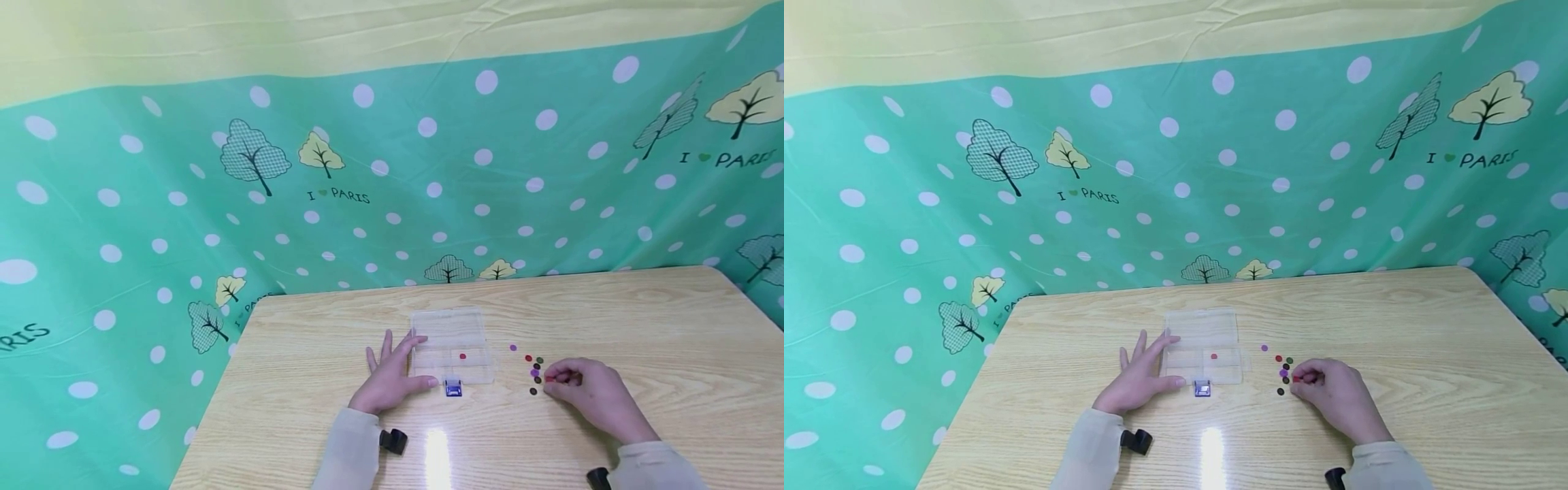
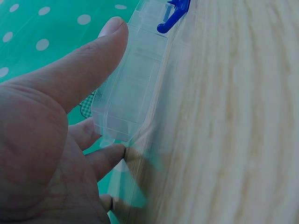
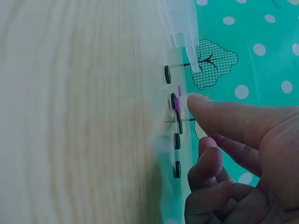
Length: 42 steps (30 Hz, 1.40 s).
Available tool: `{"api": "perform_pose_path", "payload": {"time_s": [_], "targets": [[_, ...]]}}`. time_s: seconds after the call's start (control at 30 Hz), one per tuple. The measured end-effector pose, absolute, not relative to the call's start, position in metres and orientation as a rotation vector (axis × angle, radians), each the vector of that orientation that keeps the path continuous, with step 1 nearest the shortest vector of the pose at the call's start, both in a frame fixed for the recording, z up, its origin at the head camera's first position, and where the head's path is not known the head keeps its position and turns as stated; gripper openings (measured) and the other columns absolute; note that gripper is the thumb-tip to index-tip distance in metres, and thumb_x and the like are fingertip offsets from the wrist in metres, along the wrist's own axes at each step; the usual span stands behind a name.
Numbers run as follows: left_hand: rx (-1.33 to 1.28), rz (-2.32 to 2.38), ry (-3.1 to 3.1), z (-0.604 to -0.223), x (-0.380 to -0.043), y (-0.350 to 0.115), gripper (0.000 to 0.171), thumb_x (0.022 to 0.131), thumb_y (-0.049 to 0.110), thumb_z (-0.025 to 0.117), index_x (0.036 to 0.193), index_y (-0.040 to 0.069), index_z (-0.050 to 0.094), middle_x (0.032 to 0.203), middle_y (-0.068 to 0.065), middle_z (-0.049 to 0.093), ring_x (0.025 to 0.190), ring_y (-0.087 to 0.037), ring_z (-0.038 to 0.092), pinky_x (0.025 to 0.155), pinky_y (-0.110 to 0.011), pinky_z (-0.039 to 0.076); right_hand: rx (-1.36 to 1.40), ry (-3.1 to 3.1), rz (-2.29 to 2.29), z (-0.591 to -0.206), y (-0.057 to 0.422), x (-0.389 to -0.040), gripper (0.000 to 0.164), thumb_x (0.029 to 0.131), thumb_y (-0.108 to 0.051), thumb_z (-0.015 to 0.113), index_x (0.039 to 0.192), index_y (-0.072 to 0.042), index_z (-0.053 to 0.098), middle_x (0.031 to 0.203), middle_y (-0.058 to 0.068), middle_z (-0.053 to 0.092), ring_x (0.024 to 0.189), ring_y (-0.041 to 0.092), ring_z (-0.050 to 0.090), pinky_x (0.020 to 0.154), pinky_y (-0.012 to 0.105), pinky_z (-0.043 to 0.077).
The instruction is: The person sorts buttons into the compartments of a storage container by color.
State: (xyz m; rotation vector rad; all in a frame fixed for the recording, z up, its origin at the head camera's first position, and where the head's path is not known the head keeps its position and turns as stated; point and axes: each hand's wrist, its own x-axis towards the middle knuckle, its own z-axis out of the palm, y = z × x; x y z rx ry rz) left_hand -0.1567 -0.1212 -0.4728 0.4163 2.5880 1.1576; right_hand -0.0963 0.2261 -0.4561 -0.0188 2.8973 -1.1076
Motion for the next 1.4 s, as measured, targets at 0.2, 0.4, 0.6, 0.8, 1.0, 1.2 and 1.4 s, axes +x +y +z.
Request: {"api": "perform_pose_path", "payload": {"time_s": [0.2, 0.4, 0.6, 0.8, 1.0, 1.2, 1.4], "targets": [[0.415, 1.160, 2.586, -0.472, -0.157, -0.121, 0.079, 0.082, 0.042, 0.080, 0.151, 0.029, 0.043, 0.166, 0.002, 0.019, 0.152, -0.033, -0.015, 0.109, -0.060, -0.030, -0.022, 2.898, -1.107, -0.455, 0.225, -0.099, 0.017, 0.085, -0.022, 0.080, 0.098, -0.012, 0.075, 0.084, -0.004, 0.065, 0.075, 0.015, 0.052, 0.063, 0.026, 0.044], [0.418, 1.163, 2.582, -0.472, -0.157, -0.121, 0.079, 0.082, 0.044, 0.079, 0.151, 0.029, 0.043, 0.166, 0.002, 0.019, 0.152, -0.033, -0.016, 0.109, -0.060, -0.030, -0.023, 2.938, -1.099, -0.455, 0.222, -0.102, 0.016, 0.084, -0.024, 0.081, 0.095, -0.014, 0.076, 0.085, -0.003, 0.063, 0.075, 0.015, 0.050, 0.062, 0.027, 0.041], [0.417, 1.180, 2.574, -0.473, -0.156, -0.122, 0.080, 0.082, 0.044, 0.080, 0.151, 0.029, 0.043, 0.167, 0.001, 0.019, 0.152, -0.032, -0.016, 0.108, -0.060, -0.031, -0.029, 2.954, -1.120, -0.454, 0.216, -0.105, 0.015, 0.084, -0.023, 0.082, 0.095, -0.014, 0.077, 0.088, -0.002, 0.066, 0.075, 0.015, 0.050, 0.062, 0.027, 0.042], [0.409, 1.190, 2.568, -0.473, -0.156, -0.122, 0.080, 0.082, 0.043, 0.080, 0.151, 0.029, 0.043, 0.167, 0.002, 0.019, 0.152, -0.032, -0.016, 0.108, -0.060, -0.031, -0.005, 2.950, -1.132, -0.452, 0.210, -0.108, 0.018, 0.084, -0.021, 0.081, 0.098, -0.011, 0.077, 0.085, -0.001, 0.064, 0.073, 0.016, 0.051, 0.060, 0.027, 0.042], [0.423, 1.181, 2.574, -0.473, -0.156, -0.122, 0.080, 0.082, 0.043, 0.079, 0.152, 0.029, 0.043, 0.167, 0.001, 0.019, 0.152, -0.033, -0.016, 0.108, -0.060, -0.030, 0.032, 2.930, -1.151, -0.450, 0.203, -0.111, 0.015, 0.084, -0.021, 0.081, 0.096, -0.012, 0.077, 0.088, 0.001, 0.064, 0.075, 0.017, 0.051, 0.063, 0.028, 0.043], [0.427, 1.173, 2.580, -0.474, -0.157, -0.122, 0.080, 0.082, 0.044, 0.079, 0.152, 0.029, 0.042, 0.166, 0.002, 0.019, 0.152, -0.033, -0.016, 0.109, -0.060, -0.030, 0.040, 2.931, -1.150, -0.448, 0.198, -0.115, 0.015, 0.085, -0.020, 0.081, 0.096, -0.011, 0.077, 0.089, 0.001, 0.064, 0.075, 0.016, 0.052, 0.062, 0.029, 0.043], [0.427, 1.158, 2.594, -0.475, -0.157, -0.122, 0.080, 0.082, 0.044, 0.079, 0.152, 0.029, 0.043, 0.166, 0.002, 0.019, 0.152, -0.033, -0.015, 0.109, -0.060, -0.029, 0.024, 2.931, -1.180, -0.447, 0.195, -0.116, 0.014, 0.085, -0.020, 0.080, 0.096, -0.012, 0.077, 0.090, 0.001, 0.065, 0.075, 0.016, 0.052, 0.062, 0.028, 0.043]]}}
